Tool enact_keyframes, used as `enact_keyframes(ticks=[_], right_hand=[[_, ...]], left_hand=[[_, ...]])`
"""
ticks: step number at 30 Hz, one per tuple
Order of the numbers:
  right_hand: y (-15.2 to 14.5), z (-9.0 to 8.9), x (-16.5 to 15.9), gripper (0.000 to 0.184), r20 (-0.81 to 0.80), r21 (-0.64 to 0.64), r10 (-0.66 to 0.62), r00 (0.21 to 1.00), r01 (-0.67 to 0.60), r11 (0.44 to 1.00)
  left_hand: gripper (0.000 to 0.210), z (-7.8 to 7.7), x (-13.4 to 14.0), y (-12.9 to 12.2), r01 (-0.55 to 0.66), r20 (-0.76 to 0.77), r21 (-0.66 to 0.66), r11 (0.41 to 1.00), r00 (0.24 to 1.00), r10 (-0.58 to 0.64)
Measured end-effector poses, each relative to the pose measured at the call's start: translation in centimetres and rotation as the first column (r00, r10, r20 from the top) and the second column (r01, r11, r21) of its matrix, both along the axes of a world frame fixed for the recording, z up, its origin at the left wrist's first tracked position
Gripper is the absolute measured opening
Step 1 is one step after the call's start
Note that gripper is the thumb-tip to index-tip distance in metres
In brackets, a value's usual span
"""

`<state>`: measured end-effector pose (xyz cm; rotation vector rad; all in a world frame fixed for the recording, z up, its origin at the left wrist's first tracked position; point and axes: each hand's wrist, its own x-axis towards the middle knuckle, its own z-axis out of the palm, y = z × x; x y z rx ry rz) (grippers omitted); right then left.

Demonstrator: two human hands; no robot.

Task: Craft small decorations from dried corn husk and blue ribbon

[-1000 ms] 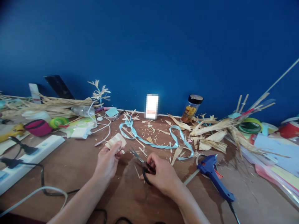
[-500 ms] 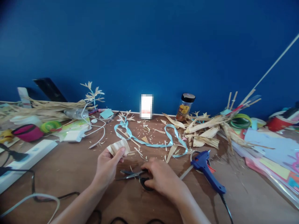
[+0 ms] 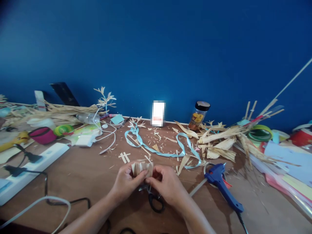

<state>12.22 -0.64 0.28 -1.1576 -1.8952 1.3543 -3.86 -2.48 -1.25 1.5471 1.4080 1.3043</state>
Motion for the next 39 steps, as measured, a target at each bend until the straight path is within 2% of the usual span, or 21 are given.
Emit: enact_keyframes(ticks=[5, 10, 13, 16, 21, 23, 27, 32, 35, 39], right_hand=[[0.0, -0.1, 0.0, 0.018, 0.002, -0.03, -0.015, 1.0, 0.015, 0.999], [0.0, 0.1, 0.0, 0.028, 0.022, -0.019, -0.027, 0.999, 0.027, 0.999], [0.3, -0.1, 0.1, 0.029, 0.01, 0.007, -0.054, 0.998, 0.054, 0.999], [0.8, -0.3, 0.5, 0.028, -0.02, -0.028, -0.085, 0.996, 0.084, 0.996], [1.3, -0.4, 0.8, 0.028, -0.144, -0.236, -0.164, 0.976, 0.127, 0.963], [1.2, -0.5, 0.7, 0.028, -0.225, -0.315, -0.182, 0.957, 0.106, 0.943], [1.1, -0.9, 0.4, 0.026, -0.298, -0.368, -0.179, 0.937, 0.06, 0.928], [1.3, -1.2, 0.1, 0.027, -0.245, -0.358, -0.191, 0.951, 0.094, 0.929], [1.4, -1.1, 0.0, 0.028, -0.137, -0.298, -0.2, 0.97, 0.152, 0.942], [1.4, -0.6, -0.2, 0.027, 0.006, -0.14, -0.205, 0.979, 0.204, 0.969]], left_hand=[[0.013, 0.1, 0.0, 0.1, 0.003, 0.115, -0.158, 0.987, 0.993, 0.016], [0.021, 0.0, -0.1, 0.6, 0.116, 0.391, -0.299, 0.947, 0.92, 0.011], [0.023, 0.2, -0.2, 0.9, 0.145, 0.567, -0.344, 0.928, 0.819, 0.082], [0.021, 0.7, -0.7, 1.3, 0.125, 0.689, -0.368, 0.921, 0.702, 0.18], [0.008, 1.3, -2.0, 2.1, 0.06, 0.877, -0.315, 0.947, 0.4, 0.267], [0.002, 1.2, -2.2, 2.4, 0.048, 0.89, -0.332, 0.942, 0.347, 0.296], [0.004, 0.6, -2.1, 2.5, 0.078, 0.873, -0.353, 0.933, 0.387, 0.298], [0.004, 0.1, -1.9, 2.3, 0.088, 0.858, -0.339, 0.937, 0.439, 0.268], [0.01, 0.1, -1.8, 2.2, 0.095, 0.845, -0.33, 0.939, 0.473, 0.249], [0.016, 0.1, -1.6, 2.0, 0.083, 0.83, -0.325, 0.942, 0.502, 0.242]])
